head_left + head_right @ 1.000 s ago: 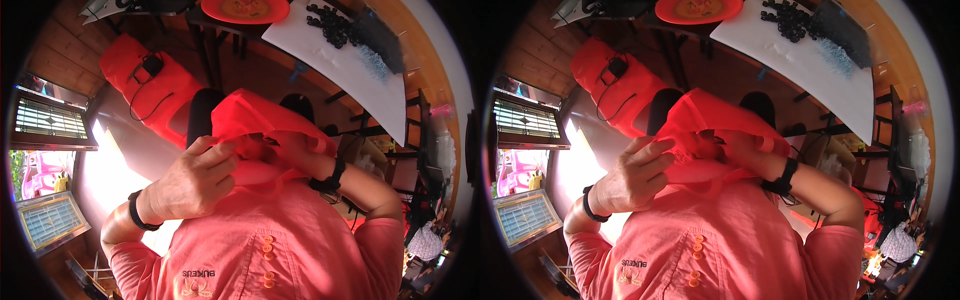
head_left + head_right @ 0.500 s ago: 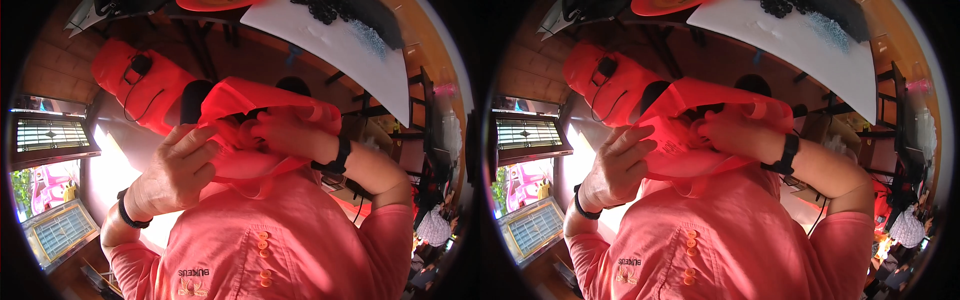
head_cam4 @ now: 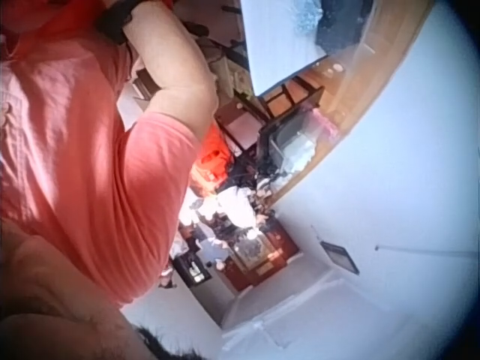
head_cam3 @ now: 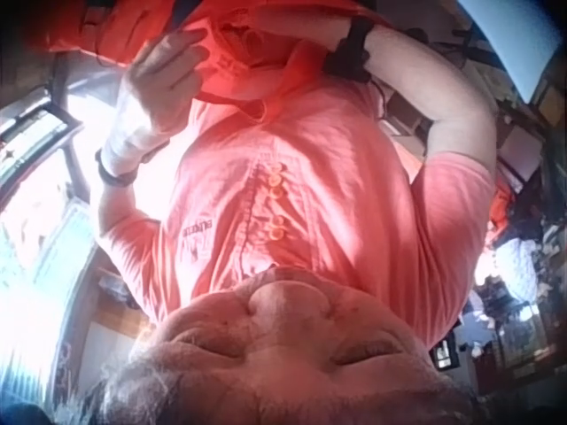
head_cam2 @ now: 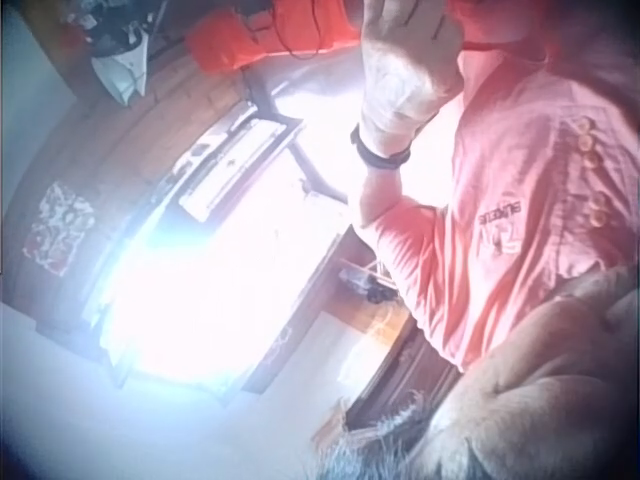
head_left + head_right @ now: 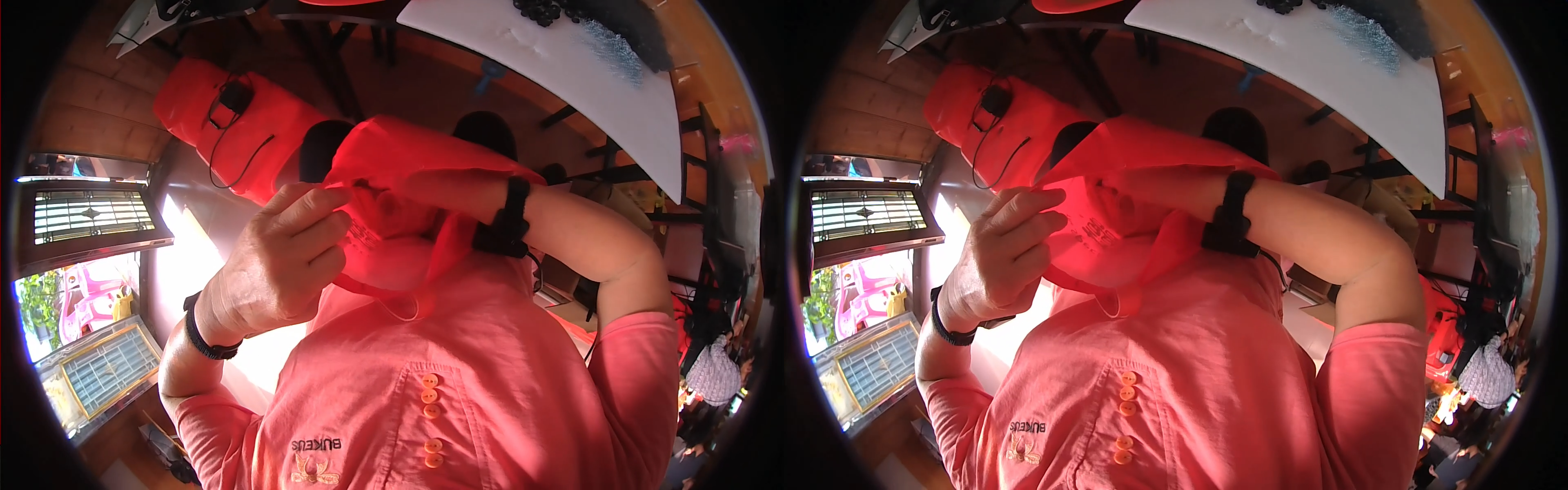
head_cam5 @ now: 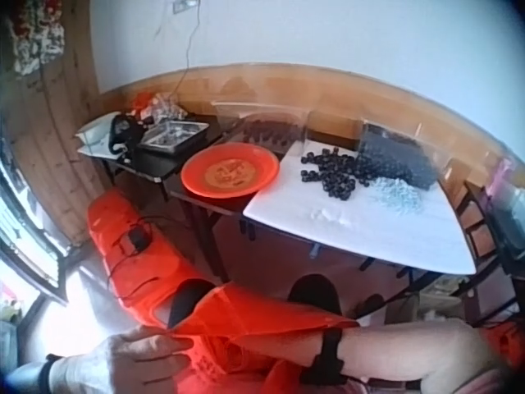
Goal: The recorder is sorting black beads into small plastic bags and then placing them into a larger storage bag.
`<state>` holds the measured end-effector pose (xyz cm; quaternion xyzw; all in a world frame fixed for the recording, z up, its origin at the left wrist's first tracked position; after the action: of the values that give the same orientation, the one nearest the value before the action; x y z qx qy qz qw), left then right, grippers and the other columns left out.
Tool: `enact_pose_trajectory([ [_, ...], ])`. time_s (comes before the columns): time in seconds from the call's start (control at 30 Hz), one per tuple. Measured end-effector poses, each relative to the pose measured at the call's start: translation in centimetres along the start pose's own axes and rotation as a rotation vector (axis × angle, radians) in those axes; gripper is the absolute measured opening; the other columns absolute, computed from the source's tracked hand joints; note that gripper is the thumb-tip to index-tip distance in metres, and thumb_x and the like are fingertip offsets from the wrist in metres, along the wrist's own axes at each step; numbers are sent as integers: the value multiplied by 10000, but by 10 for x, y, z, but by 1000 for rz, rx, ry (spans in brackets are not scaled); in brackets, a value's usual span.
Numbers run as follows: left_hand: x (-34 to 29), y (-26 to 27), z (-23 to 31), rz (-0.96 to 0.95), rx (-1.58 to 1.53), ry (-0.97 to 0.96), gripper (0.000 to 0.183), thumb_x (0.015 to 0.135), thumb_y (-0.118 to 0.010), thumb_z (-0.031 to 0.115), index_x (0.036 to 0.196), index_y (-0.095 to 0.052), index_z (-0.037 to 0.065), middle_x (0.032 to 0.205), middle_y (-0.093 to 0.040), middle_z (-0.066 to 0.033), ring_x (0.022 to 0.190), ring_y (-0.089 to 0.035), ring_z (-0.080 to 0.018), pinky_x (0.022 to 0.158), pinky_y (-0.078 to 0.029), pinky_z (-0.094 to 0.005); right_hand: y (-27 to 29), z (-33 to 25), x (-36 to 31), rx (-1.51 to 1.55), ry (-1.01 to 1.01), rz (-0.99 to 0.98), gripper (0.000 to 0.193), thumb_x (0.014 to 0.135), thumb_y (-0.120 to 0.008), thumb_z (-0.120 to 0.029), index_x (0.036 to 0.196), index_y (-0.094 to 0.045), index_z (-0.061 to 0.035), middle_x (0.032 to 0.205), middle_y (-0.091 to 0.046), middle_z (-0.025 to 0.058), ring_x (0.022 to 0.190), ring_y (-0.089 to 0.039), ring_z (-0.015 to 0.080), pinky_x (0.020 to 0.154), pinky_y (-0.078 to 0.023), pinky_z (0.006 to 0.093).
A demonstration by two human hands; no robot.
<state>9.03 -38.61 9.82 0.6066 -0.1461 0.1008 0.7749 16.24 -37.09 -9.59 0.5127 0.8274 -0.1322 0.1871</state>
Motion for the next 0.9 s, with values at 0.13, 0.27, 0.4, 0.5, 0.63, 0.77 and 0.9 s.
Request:
enact_pose_trajectory([
  [0.13, 8, -3, 2, -25, -24, -35, 255, 461, -599, 123, 669, -517, 1, 823, -568, -120, 989, -629, -337, 766, -523, -440, 0, -3, -4, 158, 59, 45, 267, 900, -551, -43, 1127, -677, -106, 1085, -679, 92, 978, -650, 178, 803, -507, 321],
  [0.27, 7, -2, 0, -36, -40, -36, 233, 485, -629, 13, 656, -473, -18, 882, -614, -164, 996, -636, -378, 740, -528, -470, 3, -5, -10, 309, 115, 92, 255, 907, -555, -52, 1128, -671, -101, 1074, -679, 82, 969, -652, 174, 792, -508, 319],
  [0.4, 6, -4, 2, -63, -56, -42, 232, 481, -636, 22, 644, -474, -14, 883, -614, -162, 994, -636, -375, 741, -528, -469, 8, -6, -14, 467, 175, 152, 244, 913, -559, -61, 1130, -665, -97, 1064, -680, 72, 959, -653, 171, 781, -509, 318],
  [0.5, 8, -3, 1, -51, 2, -58, 242, 468, -610, 122, 662, -519, 9, 817, -571, -117, 961, -629, -326, 748, -520, -435, 1, -12, 15, -169, 182, 112, 197, 924, -585, -100, 1110, -650, -90, 1019, -667, 40, 915, -648, 160, 749, -507, 311],
  [0.63, 5, 1, -3, -26, -3, -41, 245, 474, -623, 114, 667, -519, 5, 815, -571, -115, 961, -629, -329, 750, -517, -441, 16, -21, -12, 265, 230, 172, 111, 917, -627, -152, 1007, -622, -86, 901, -606, -15, 795, -614, 133, 681, -493, 296],
  [0.77, 5, -1, -2, -26, -31, -59, 244, 476, -624, 105, 672, -520, 3, 800, -563, -111, 948, -629, -331, 747, -515, -441, 24, -31, -24, 417, 207, 29, 109, 918, -619, -144, 1009, -619, -85, 902, -600, -13, 794, -606, 126, 683, -491, 292],
  [0.9, 9, -3, -6, -50, -9, -78, 234, 477, -620, 89, 671, -521, 3, 787, -560, -105, 934, -630, -325, 748, -514, -432, 35, -43, -26, 623, 179, -170, 108, 918, -609, -134, 1013, -615, -83, 903, -592, -11, 792, -597, 116, 686, -489, 286],
])
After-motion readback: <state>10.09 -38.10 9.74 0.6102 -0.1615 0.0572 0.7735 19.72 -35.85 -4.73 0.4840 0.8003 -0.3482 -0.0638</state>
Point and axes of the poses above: each hand's wrist, its own x-axis towards the middle knuckle, its own y-axis out of the back of the hand, z = x × y, the point moved 10 cm from there along x, towards the middle knuckle
